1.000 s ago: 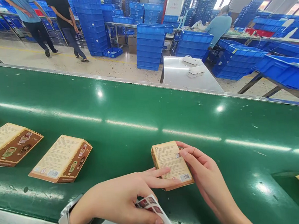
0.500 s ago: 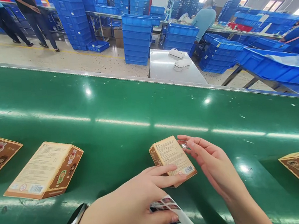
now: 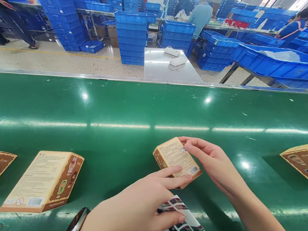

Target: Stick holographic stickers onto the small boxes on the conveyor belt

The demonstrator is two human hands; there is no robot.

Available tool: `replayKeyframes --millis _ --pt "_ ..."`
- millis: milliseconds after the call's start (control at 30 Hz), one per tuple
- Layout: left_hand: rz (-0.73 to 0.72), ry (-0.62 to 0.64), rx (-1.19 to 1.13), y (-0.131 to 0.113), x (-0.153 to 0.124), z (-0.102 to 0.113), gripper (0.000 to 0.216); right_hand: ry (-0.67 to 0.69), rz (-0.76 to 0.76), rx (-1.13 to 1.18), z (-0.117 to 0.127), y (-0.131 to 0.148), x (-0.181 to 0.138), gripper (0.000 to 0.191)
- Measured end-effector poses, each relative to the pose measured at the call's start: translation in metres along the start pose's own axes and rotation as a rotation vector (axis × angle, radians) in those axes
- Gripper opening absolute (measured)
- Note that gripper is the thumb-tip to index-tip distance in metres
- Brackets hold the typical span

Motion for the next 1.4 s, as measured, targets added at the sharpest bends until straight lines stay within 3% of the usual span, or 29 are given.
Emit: replayKeyframes --millis 467,700,833,1133,1400 --pt "-0.077 0.077 0.141 0.002 -0.003 -0.002 0.020 -0.081 0.058 -0.089 -0.009 0.003 -0.003 0.031" --pt "-0.106 0.096 0.169 -0.002 -0.003 0.001 0.020 -0.241 0.154 -0.243 -0.008 0.006 -0.008 0.027" --pt "-0.057 0.128 0.144 0.004 -0.003 0.000 0.019 -0.339 0.127 -0.132 0.003 -0.002 0.001 0.044" --pt "-0.058 0.170 0.170 0.009 -0.007 -0.001 0.022 -0.030 -0.041 -0.239 0.002 0.003 -0.003 0.035" --pt "-0.109 0.191 0.168 0.010 -0.009 0.000 0.021 0.017 -0.002 -0.461 -0.004 0.012 0.000 0.030"
Point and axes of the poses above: each hand's wrist, its own x-axis towards the middle knuckle, its own z-axis out of the back of the hand, y = z × x, the point moved 9 cm from there along x, towards the middle knuckle, and after that the axes turned 11 degrees about -x, right-handed, at the moved point
